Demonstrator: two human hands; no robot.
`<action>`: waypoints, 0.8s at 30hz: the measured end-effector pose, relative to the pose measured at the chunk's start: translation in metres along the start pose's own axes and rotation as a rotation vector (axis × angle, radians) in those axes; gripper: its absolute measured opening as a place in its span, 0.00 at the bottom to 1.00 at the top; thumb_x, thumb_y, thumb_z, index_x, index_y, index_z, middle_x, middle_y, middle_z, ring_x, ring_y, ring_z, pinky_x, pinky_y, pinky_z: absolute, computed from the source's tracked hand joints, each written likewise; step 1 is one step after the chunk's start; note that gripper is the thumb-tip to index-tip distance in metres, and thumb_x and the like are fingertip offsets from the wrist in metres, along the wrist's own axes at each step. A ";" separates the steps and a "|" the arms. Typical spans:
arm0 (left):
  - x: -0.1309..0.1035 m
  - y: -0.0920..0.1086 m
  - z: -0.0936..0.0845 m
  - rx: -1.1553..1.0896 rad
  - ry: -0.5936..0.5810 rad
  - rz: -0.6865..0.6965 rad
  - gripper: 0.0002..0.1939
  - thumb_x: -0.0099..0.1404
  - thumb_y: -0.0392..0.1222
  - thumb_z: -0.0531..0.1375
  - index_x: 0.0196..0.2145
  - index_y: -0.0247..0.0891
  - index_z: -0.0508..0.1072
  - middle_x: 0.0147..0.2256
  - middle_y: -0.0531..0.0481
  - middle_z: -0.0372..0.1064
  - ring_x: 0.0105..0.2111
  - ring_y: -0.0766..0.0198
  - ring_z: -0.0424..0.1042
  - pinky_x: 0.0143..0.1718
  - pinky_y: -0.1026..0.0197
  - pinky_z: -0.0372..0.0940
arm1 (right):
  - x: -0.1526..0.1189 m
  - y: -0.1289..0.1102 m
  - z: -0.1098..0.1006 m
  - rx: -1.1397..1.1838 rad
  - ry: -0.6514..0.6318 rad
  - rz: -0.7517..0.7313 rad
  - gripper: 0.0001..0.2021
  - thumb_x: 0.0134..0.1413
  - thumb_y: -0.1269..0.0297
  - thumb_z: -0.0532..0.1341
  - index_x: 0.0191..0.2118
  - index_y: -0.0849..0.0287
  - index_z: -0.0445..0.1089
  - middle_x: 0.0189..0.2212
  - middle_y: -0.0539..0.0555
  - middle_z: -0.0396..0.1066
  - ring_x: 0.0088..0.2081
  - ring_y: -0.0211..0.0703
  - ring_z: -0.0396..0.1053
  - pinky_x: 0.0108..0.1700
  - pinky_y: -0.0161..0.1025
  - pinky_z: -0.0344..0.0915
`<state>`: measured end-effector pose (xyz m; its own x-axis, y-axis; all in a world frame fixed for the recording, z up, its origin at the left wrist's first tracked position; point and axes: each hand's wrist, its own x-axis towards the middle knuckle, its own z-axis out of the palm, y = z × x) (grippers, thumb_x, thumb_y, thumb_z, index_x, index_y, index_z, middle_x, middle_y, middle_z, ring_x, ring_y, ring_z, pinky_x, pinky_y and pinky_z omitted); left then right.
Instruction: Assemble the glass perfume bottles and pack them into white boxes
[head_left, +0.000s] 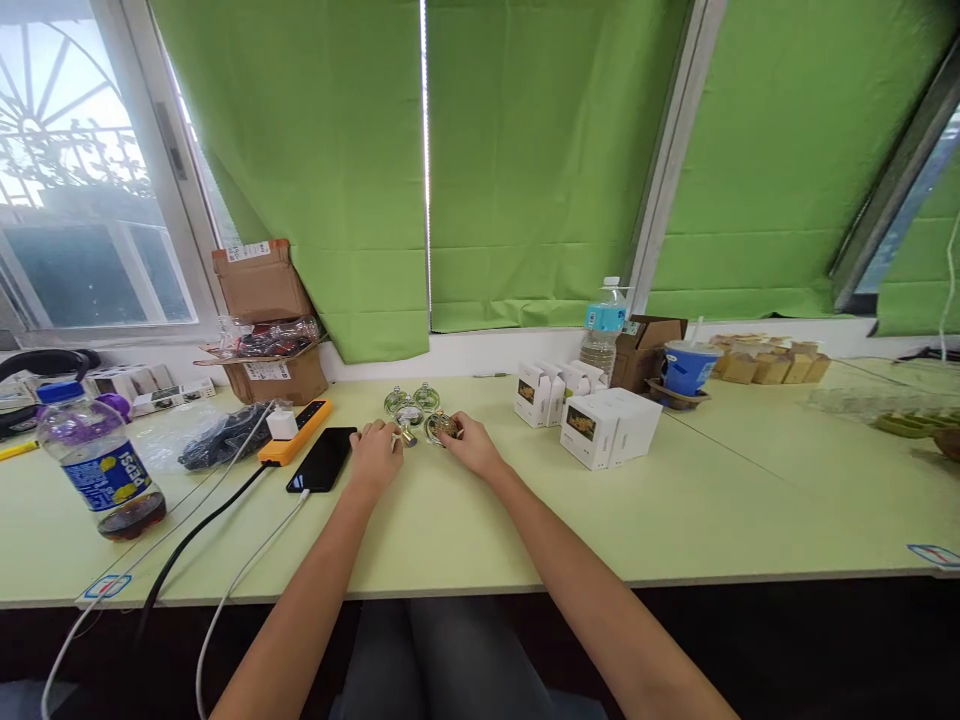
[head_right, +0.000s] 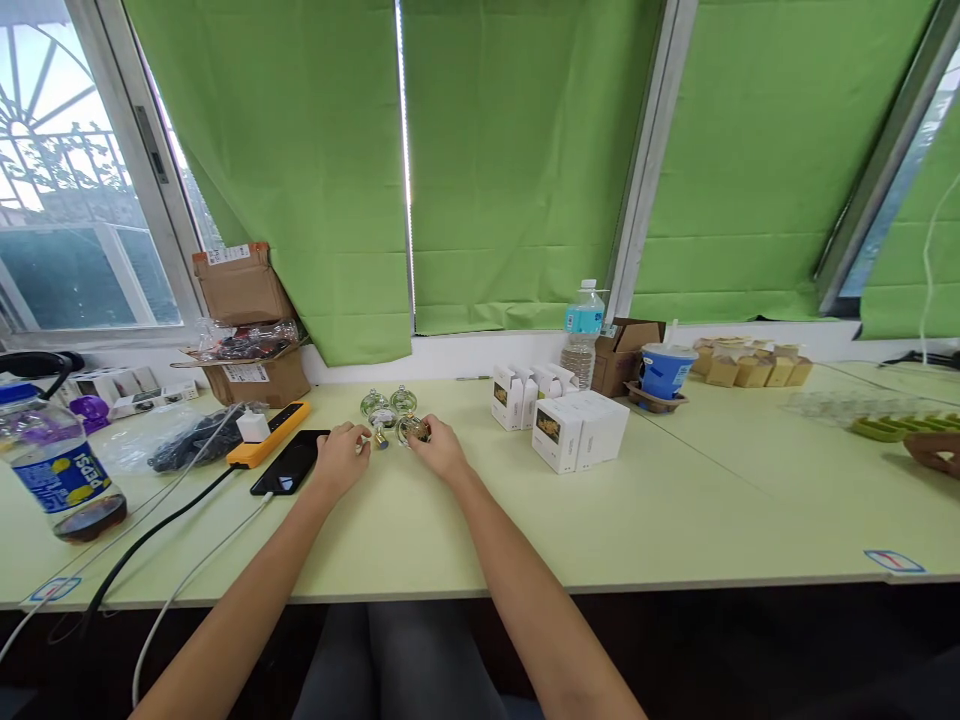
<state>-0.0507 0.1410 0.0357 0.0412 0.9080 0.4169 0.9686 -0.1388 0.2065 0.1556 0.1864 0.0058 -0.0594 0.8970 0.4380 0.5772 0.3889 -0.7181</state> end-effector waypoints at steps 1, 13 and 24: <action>0.000 -0.001 0.000 0.014 0.002 -0.016 0.13 0.67 0.38 0.53 0.46 0.43 0.73 0.49 0.43 0.71 0.54 0.52 0.65 0.51 0.51 0.54 | 0.000 0.000 0.000 0.000 0.000 0.000 0.11 0.49 0.56 0.63 0.36 0.56 0.67 0.29 0.49 0.71 0.27 0.39 0.64 0.31 0.35 0.58; -0.002 -0.007 -0.007 0.075 0.032 -0.224 0.15 0.68 0.41 0.50 0.48 0.38 0.71 0.49 0.37 0.71 0.53 0.47 0.65 0.48 0.50 0.60 | -0.002 -0.002 0.000 0.003 -0.003 0.000 0.11 0.49 0.55 0.62 0.36 0.56 0.67 0.29 0.49 0.71 0.27 0.39 0.63 0.30 0.35 0.58; 0.004 -0.031 -0.016 -0.078 -0.015 -0.308 0.17 0.61 0.32 0.55 0.47 0.45 0.72 0.44 0.46 0.77 0.47 0.54 0.73 0.38 0.59 0.63 | -0.003 -0.004 -0.002 0.007 -0.014 0.015 0.12 0.49 0.54 0.63 0.36 0.56 0.67 0.29 0.49 0.70 0.27 0.40 0.63 0.29 0.35 0.58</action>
<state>-0.0842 0.1427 0.0447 -0.2470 0.9178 0.3108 0.9144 0.1146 0.3882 0.1554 0.1817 0.0090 -0.0621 0.9058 0.4191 0.5724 0.3764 -0.7285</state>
